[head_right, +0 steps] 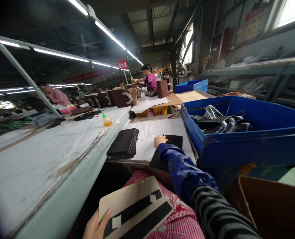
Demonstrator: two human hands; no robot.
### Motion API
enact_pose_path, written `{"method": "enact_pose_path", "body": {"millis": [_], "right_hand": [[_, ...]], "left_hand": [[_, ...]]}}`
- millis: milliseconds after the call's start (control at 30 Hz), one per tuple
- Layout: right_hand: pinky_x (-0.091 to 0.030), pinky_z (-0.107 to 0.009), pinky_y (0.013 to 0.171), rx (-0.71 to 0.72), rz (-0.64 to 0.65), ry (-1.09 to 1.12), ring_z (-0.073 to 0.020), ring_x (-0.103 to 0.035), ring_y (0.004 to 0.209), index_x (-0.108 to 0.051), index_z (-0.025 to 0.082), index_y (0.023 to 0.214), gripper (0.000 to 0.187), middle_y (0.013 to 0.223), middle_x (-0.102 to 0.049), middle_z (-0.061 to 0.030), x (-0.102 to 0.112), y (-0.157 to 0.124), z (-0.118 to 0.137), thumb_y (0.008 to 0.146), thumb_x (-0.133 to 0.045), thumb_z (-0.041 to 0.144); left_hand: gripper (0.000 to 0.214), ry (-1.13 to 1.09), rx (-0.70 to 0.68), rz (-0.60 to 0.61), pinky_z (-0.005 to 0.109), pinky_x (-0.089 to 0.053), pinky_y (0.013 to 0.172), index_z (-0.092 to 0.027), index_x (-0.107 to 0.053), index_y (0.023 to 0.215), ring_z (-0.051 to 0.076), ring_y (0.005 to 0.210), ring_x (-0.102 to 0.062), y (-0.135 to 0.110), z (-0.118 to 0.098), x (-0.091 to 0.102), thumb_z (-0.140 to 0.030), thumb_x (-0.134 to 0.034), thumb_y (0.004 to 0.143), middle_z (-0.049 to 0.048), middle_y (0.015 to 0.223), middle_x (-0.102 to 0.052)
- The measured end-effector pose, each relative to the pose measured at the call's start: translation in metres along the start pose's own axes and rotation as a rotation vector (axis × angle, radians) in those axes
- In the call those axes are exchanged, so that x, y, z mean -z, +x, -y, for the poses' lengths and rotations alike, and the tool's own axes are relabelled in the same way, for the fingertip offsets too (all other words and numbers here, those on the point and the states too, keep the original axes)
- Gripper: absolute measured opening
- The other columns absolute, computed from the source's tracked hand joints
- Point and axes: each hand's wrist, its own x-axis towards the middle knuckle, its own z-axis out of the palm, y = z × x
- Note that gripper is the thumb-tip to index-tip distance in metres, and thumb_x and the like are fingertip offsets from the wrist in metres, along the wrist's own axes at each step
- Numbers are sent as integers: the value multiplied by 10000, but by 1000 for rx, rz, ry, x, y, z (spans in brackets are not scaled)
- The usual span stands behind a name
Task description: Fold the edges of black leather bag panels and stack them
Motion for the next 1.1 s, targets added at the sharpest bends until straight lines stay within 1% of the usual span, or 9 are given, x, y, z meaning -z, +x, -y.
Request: {"method": "enact_pose_path", "body": {"millis": [233, 433, 533, 600, 700, 833, 933, 1033, 1100], "right_hand": [[-483, -458, 974, 363, -33, -32, -257, -537, 1182, -546, 140, 1291, 406, 1335, -520, -124, -4, -36, -51, 948, -603, 350], [-449, -481, 989, 574, -5, -56, -300, -496, 1219, -527, 146, 1341, 627, 1339, -511, -144, -3, -57, -92, 854, -675, 512], [-438, -407, 1007, 763, 30, -56, -278, -501, 1218, -564, 154, 1335, 628, 1351, -525, -130, -7, -82, -104, 763, -769, 313], [-440, -343, 984, 829, 11, -37, -247, -529, 1194, -602, 147, 1287, 508, 1307, -569, -126, -10, -100, -110, 786, -687, 151], [-466, -304, 850, 806, -81, 11, -222, -605, 1068, -658, 140, 1146, 336, 1163, -654, -124, -10, -121, -115, 873, -479, 61], [-455, -318, 759, 726, -259, 107, -203, -642, 814, -656, 159, 984, 264, 976, -698, -100, 15, -140, -120, 971, -394, 185], [-457, -308, 744, 690, -399, 203, -197, -635, 801, -609, 182, 1018, 275, 950, -689, -79, 50, -156, -131, 1010, -350, 277], [-467, -265, 679, 767, -572, 393, -162, -619, 706, -565, 189, 991, 208, 838, -665, -44, 84, -180, -141, 1000, -395, 308], [-466, -232, 620, 885, -691, 537, -132, -598, 625, -543, 192, 954, 139, 779, -645, -18, 96, -200, -139, 988, -445, 284]], "left_hand": [[738, -28, -11, -32, 393, -336, 1155, -85, -458, 1364, 286, 1318, -511, -6, 7, 2, -647, -375, 893, 191, 1414, -539], [712, -4, -58, -2, 411, -326, 1162, -94, -511, 1330, 293, 1296, -535, -8, 13, 0, -635, -430, 874, 178, 1379, -580], [746, 25, -75, -6, 429, -365, 1125, -77, -525, 1314, 311, 1257, -562, -11, 8, -1, -655, -433, 851, 189, 1337, -608], [734, 55, -85, -24, 441, -392, 1089, -70, -562, 1258, 328, 1212, -587, -15, 2, -2, -661, -432, 842, 199, 1279, -639], [659, 107, -116, -53, 422, -434, 1020, -85, -607, 1179, 325, 1134, -632, -22, -7, -3, -632, -427, 859, 190, 1180, -686], [657, 147, -152, -120, 364, -470, 954, -90, -601, 1202, 294, 1079, -666, -33, -25, 0, -625, -435, 858, 169, 1145, -710], [656, 171, -178, -224, 358, -457, 922, -94, -610, 1138, 302, 1045, -664, -44, -41, 6, -656, -447, 841, 169, 1080, -719], [566, 199, -187, -310, 358, -435, 841, -135, -617, 1011, 291, 902, -657, -58, -60, 12, -655, -470, 844, 118, 876, -710], [511, 200, -208, -333, 341, -426, 829, -158, -615, 954, 269, 884, -639, -67, -74, 12, -639, -466, 870, 92, 847, -694]]}}
